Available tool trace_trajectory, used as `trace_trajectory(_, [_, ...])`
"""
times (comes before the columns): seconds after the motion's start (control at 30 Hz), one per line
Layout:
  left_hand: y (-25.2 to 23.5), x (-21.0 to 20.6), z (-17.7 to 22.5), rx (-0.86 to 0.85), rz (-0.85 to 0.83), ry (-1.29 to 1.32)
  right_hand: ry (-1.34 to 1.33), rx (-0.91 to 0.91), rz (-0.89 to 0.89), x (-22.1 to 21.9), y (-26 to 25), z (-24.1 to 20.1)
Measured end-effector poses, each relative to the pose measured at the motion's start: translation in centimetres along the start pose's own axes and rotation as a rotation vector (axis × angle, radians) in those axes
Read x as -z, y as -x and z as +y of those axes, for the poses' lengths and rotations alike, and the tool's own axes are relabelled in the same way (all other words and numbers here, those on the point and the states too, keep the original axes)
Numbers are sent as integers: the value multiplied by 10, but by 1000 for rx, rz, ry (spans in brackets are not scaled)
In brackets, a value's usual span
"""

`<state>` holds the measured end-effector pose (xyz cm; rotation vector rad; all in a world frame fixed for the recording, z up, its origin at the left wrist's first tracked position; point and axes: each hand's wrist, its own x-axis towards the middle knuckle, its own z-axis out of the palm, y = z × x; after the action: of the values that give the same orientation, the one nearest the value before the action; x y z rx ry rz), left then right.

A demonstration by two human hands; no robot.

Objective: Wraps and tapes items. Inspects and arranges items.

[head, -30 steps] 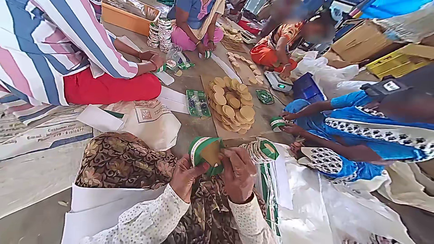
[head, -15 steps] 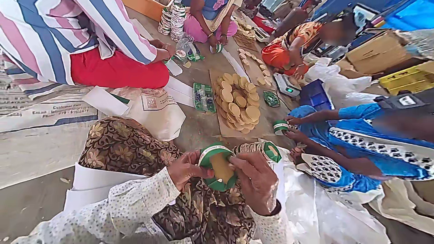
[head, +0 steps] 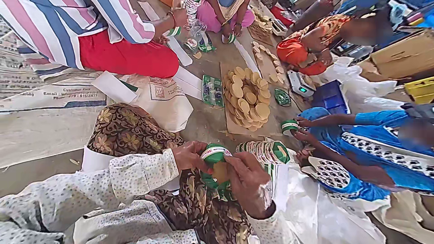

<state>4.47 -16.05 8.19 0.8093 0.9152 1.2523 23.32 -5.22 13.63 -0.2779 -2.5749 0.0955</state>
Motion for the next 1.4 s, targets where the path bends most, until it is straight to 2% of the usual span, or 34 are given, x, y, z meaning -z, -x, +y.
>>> trace_trajectory(0.1, [0, -1, -4, -71, 217, -226, -114, -122, -4, -20, 8, -2])
trace_trajectory(0.17, [-2, 0, -9, -113, 331, -408, -236, -238, 57, -36, 12, -6])
trace_trajectory(0.27, [-10, 0, -19, -251, 454, -635, -400, -415, 255, -61, 14, -13])
trace_trajectory(0.37, [-22, -6, -26, -377, 580, -782, -717, -591, 468, -85, 12, -13])
trace_trajectory(0.47, [-39, -9, -39, -497, 679, -890, -1002, -799, 586, -103, 5, -5])
trace_trajectory(0.57, [-65, 0, -58, -633, 785, -1072, -1115, -911, 617, -122, 2, 11])
trace_trajectory(0.7, [-105, 25, -87, -558, 778, -1252, -1287, -1186, 490, -153, 3, 48])
trace_trajectory(0.77, [-123, 34, -98, -385, 715, -1309, -1392, -1320, 435, -174, 6, 71])
trace_trajectory(0.87, [-141, 40, -101, 6, 463, -1355, -1476, -1472, 352, -202, 20, 102])
trace_trajectory(0.9, [-146, 41, -104, 77, 385, -1381, -1442, -1515, 316, -208, 24, 110])
trace_trajectory(0.97, [-153, 42, -115, 109, 265, -1429, -1236, -1554, 161, -213, 32, 124])
trace_trajectory(1.07, [-164, 39, -119, 208, 42, -1548, -592, -1375, -327, -198, 35, 143])
trace_trajectory(1.1, [-169, 38, -116, 248, -21, -1584, -431, -1309, -454, -187, 29, 147])
trace_trajectory(1.13, [-174, 36, -109, 298, -79, -1600, -340, -1236, -492, -181, 25, 149])
trace_trajectory(1.27, [-188, 46, -76, 461, -301, -1633, -247, -910, -271, -172, 31, 141])
trace_trajectory(1.3, [-192, 51, -73, 470, -339, -1636, -235, -835, -316, -170, 30, 139])
trace_trajectory(1.4, [-200, 53, -65, 517, -433, -1687, -151, -761, -835, -162, 11, 134])
